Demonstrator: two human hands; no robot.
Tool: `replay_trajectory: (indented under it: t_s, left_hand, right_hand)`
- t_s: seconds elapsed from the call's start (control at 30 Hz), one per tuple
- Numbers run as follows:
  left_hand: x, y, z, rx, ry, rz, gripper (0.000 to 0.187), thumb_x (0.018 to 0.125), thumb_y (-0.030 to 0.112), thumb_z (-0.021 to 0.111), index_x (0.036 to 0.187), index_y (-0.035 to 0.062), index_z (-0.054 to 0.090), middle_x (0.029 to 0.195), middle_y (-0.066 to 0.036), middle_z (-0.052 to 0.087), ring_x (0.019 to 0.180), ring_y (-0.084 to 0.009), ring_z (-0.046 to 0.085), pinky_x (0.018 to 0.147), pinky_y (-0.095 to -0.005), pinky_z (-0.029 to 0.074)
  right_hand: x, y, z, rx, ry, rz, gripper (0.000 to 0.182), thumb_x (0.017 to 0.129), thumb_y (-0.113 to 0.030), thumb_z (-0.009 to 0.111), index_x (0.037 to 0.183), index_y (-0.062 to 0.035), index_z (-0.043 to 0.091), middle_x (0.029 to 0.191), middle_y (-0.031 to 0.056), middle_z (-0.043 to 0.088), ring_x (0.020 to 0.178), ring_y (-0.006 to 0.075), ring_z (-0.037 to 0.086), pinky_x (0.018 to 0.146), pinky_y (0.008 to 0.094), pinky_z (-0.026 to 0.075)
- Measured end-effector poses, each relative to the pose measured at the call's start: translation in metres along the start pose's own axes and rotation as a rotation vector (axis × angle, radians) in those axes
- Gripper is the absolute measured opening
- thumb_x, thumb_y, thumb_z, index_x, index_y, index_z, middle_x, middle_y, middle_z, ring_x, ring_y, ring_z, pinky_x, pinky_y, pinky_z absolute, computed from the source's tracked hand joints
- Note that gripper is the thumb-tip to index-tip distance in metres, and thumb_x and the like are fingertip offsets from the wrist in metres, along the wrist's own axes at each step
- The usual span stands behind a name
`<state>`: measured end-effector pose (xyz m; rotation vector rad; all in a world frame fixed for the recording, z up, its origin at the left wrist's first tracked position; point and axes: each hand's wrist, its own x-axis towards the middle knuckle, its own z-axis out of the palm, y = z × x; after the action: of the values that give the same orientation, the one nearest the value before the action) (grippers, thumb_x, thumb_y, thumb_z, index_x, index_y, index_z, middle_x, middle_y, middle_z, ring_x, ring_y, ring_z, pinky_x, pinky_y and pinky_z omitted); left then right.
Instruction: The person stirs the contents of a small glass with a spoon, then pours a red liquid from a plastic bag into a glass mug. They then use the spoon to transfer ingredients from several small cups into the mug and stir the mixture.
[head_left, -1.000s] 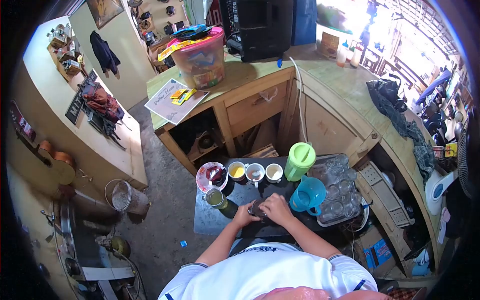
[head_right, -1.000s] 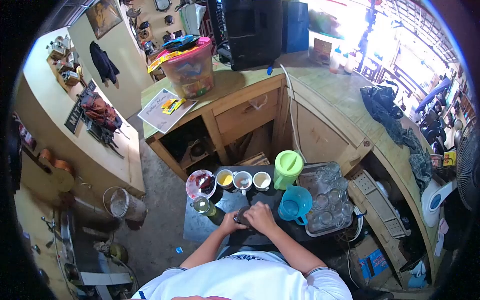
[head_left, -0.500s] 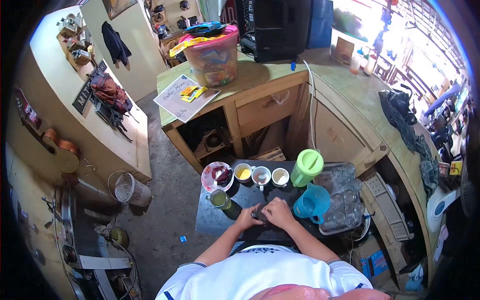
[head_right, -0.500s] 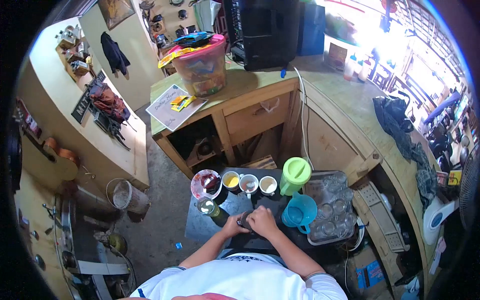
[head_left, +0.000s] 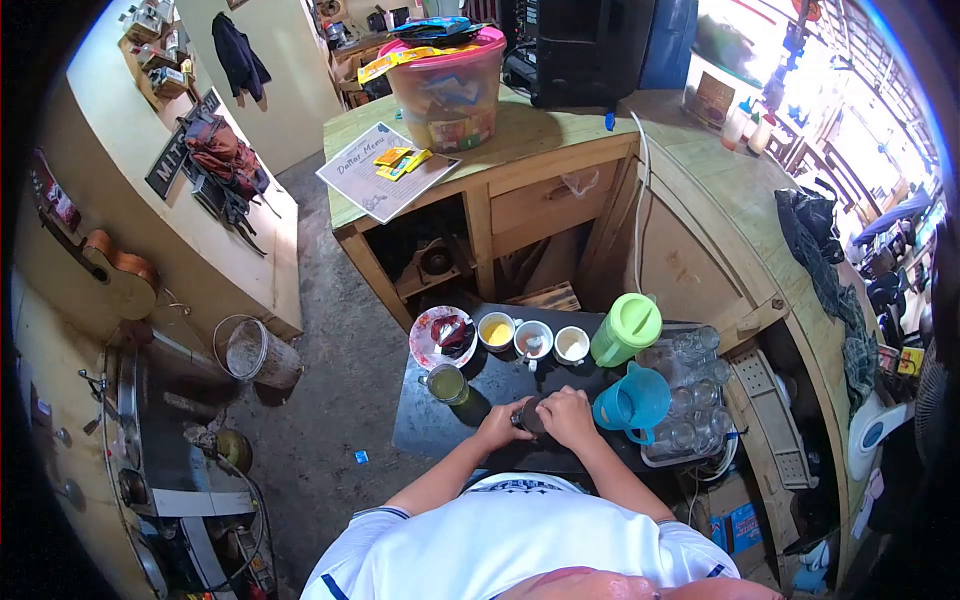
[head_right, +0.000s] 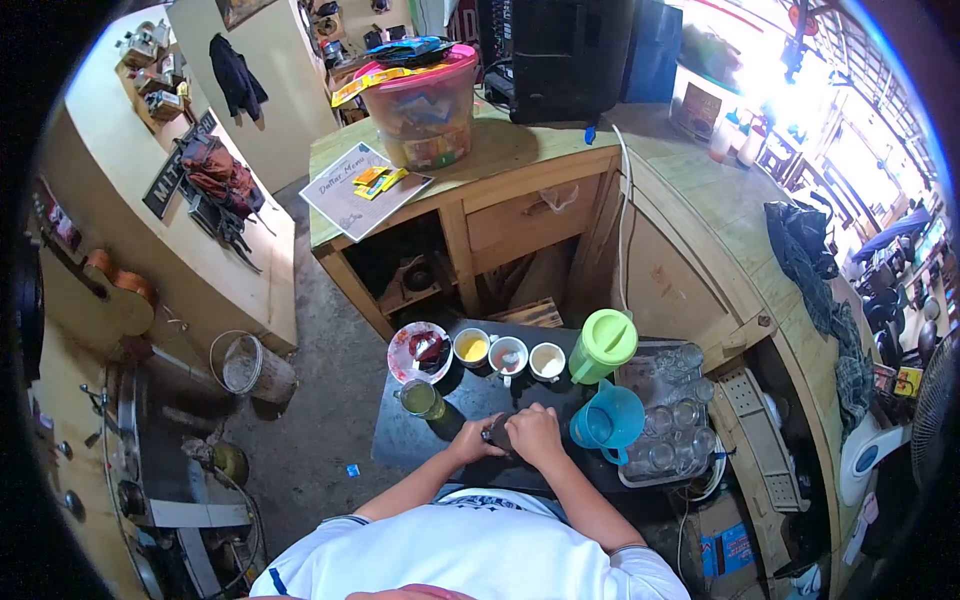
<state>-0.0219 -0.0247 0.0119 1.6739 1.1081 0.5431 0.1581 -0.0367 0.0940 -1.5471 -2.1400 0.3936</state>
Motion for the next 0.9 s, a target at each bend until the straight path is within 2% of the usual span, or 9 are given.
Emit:
replay_trajectory:
  t_s: [0.07,0.17,0.3,0.43,0.5,0.57,0.63,0.8,0.9]
  left_hand:
    - [0.000,0.003,-0.003,-0.005,-0.027,-0.011,0.084,0.057,0.018,0.088,0.132,0.0070,0.052,0.104,-0.018,0.068,0.095,-0.0246,0.068,0.085,-0.0349,0.050]
    - [0.004,-0.003,-0.007,-0.020,-0.060,0.014,0.085,0.057,0.020,0.088,0.133,0.0074,0.052,0.106,-0.018,0.068,0.096,-0.0267,0.067,0.085,-0.0351,0.050]
    - [0.011,-0.016,-0.006,0.065,-0.079,0.081,0.087,0.056,0.022,0.089,0.133,0.0062,0.051,0.108,-0.020,0.066,0.099,-0.0300,0.066,0.086,-0.0359,0.050]
    - [0.013,-0.011,-0.013,0.026,-0.138,0.082,0.088,0.056,0.022,0.089,0.132,0.0037,0.051,0.108,-0.021,0.066,0.100,-0.0300,0.066,0.086,-0.0364,0.050]
    - [0.016,-0.009,-0.016,0.032,-0.142,0.081,0.088,0.055,0.022,0.090,0.132,0.0033,0.051,0.108,-0.021,0.066,0.100,-0.0295,0.066,0.086,-0.0361,0.050]
    - [0.011,-0.009,-0.014,0.026,-0.150,0.069,0.087,0.055,0.022,0.090,0.131,0.0029,0.052,0.108,-0.021,0.066,0.101,-0.0290,0.066,0.086,-0.0358,0.050]
    - [0.015,-0.001,-0.019,0.007,-0.177,0.065,0.087,0.055,0.022,0.090,0.131,0.0021,0.052,0.108,-0.020,0.066,0.100,-0.0276,0.066,0.086,-0.0354,0.050]
    - [0.016,-0.005,-0.018,-0.009,-0.181,0.064,0.087,0.056,0.019,0.090,0.133,0.0035,0.051,0.106,-0.018,0.068,0.094,-0.0209,0.066,0.084,-0.0354,0.050]
    - [0.017,-0.011,-0.015,0.011,-0.170,0.101,0.085,0.056,0.016,0.090,0.131,0.0028,0.052,0.111,-0.019,0.066,0.098,-0.0239,0.067,0.087,-0.0346,0.050]
  right_hand:
    - [-0.004,0.000,0.004,0.014,-0.061,0.025,0.013,0.078,-0.021,0.065,0.074,-0.0095,0.072,0.073,0.0048,0.065,0.081,0.0249,0.057,0.071,0.0409,0.041]
    - [0.000,-0.014,-0.002,-0.024,0.137,0.021,0.013,0.077,-0.020,0.066,0.075,-0.0091,0.073,0.074,0.0059,0.067,0.080,0.0250,0.058,0.070,0.0411,0.039]
    - [-0.006,-0.013,0.002,-0.112,-0.058,0.187,0.013,0.077,-0.021,0.066,0.074,-0.0103,0.073,0.076,0.0041,0.067,0.083,0.0236,0.057,0.071,0.0419,0.037]
    - [-0.002,-0.018,0.001,-0.040,0.210,0.132,0.014,0.076,-0.022,0.067,0.073,-0.0100,0.073,0.076,0.0041,0.067,0.083,0.0239,0.057,0.071,0.0417,0.037]
    - [-0.003,-0.022,0.002,-0.250,0.012,0.293,0.013,0.077,-0.022,0.067,0.074,-0.0110,0.073,0.078,0.0027,0.067,0.084,0.0235,0.056,0.072,0.0410,0.036]
    - [-0.008,-0.020,0.011,-0.175,-0.003,0.282,0.012,0.077,-0.021,0.067,0.073,-0.0115,0.073,0.077,0.0028,0.067,0.084,0.0234,0.056,0.072,0.0411,0.036]
    - [-0.002,-0.022,0.011,-0.056,0.214,0.237,0.012,0.076,-0.021,0.067,0.072,-0.0112,0.073,0.077,0.0034,0.067,0.083,0.0231,0.057,0.071,0.0414,0.036]
    - [-0.004,-0.016,0.010,-0.156,-0.004,0.283,0.011,0.075,-0.020,0.068,0.072,-0.0110,0.073,0.076,0.0027,0.067,0.081,0.0228,0.057,0.070,0.0413,0.037]
    - [-0.003,-0.014,0.008,0.041,0.208,0.153,0.011,0.073,-0.021,0.069,0.070,-0.0110,0.073,0.075,0.0042,0.067,0.080,0.0233,0.059,0.069,0.0421,0.038]
